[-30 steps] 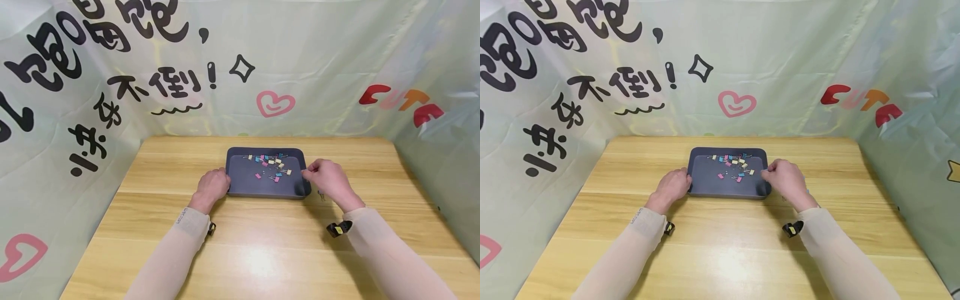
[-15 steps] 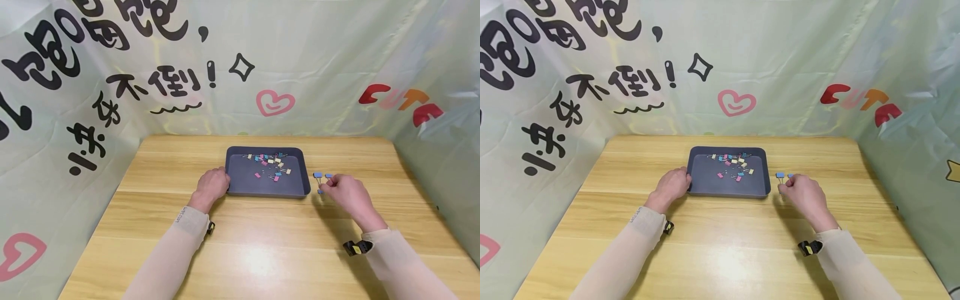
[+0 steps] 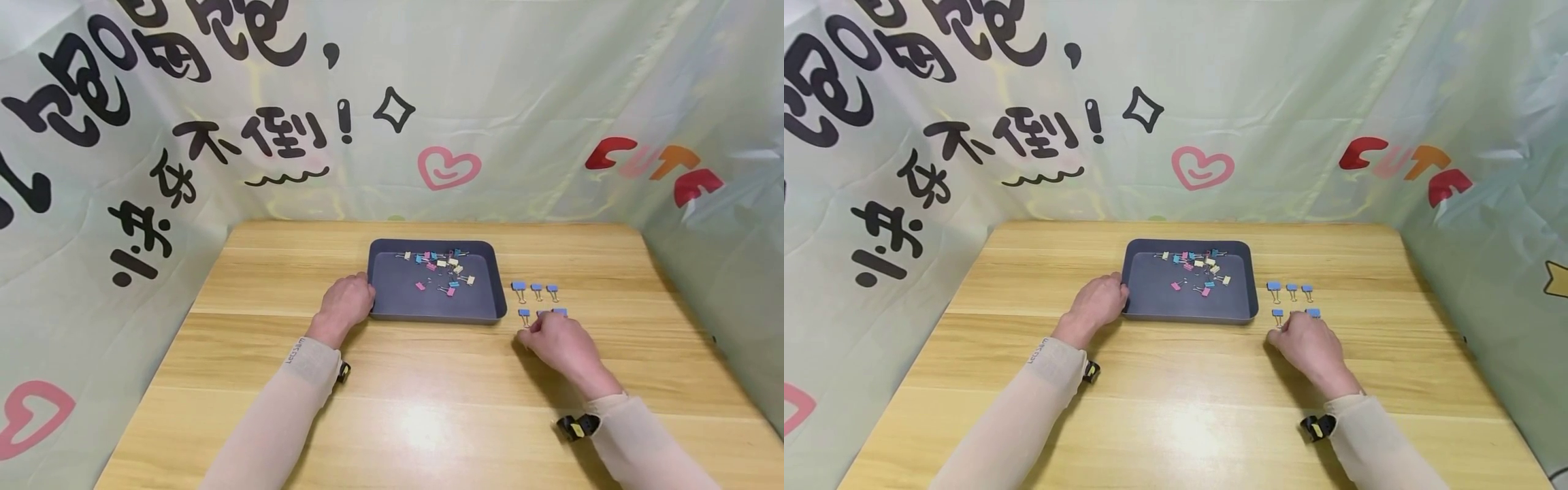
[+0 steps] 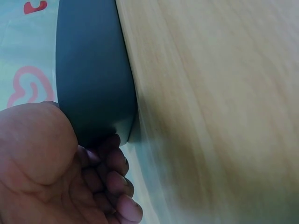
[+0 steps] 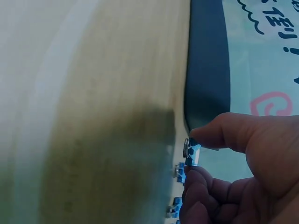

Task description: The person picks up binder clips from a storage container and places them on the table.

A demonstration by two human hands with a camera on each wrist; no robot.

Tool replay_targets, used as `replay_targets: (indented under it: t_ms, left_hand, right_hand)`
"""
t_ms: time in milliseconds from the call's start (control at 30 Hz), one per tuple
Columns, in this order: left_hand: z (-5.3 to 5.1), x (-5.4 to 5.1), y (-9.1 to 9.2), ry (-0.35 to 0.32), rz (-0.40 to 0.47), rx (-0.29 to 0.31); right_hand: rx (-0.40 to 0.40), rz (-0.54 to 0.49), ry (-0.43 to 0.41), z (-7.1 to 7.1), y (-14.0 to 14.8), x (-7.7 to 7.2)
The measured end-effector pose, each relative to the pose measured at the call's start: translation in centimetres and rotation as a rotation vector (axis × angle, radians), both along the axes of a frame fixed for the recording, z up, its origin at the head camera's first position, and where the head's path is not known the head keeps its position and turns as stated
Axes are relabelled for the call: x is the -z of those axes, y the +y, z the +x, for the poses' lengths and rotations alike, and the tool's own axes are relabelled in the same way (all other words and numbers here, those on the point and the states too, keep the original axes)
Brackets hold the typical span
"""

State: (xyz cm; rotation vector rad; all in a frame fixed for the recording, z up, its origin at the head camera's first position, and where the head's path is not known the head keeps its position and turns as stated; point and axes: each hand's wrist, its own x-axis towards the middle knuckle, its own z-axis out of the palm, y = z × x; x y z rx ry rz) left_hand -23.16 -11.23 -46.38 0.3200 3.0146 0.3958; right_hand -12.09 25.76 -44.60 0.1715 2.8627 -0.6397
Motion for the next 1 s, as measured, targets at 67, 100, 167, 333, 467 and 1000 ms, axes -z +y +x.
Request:
replay_targets:
  t_ms: [67,100,167,333,467,1000]
  left_hand:
    - [0.0,0.0,0.0,-0.002,-0.001,0.002]
    - [0.0,0.0,0.0,-0.003,-0.001,0.003]
    - [0.0,0.0,0.0,-0.004,0.000,0.002]
    - [0.0,0.0,0.0,-0.007,0.006,-0.003]
    - [0.0,0.0,-0.1,-0.007,0.010,-0.002]
    - [0.0,0.0,0.0,-0.012,0.015,-0.004]
  right_hand:
    - [0.000,0.010,-0.002,0.0,0.0,0.3]
    - [0.002,0.016,-0.002,0.0,-0.1,0.5]
    - [0.003,0.024,0.010,0.0,0.0,0.7]
    - [0.015,0.036,0.019,0.1,0.0,1.0]
    - [0.024,0.035,0.024,0.2,0.0,1.1]
    - [0.008,0.009,0.055,-0.7,1.0,-0.6]
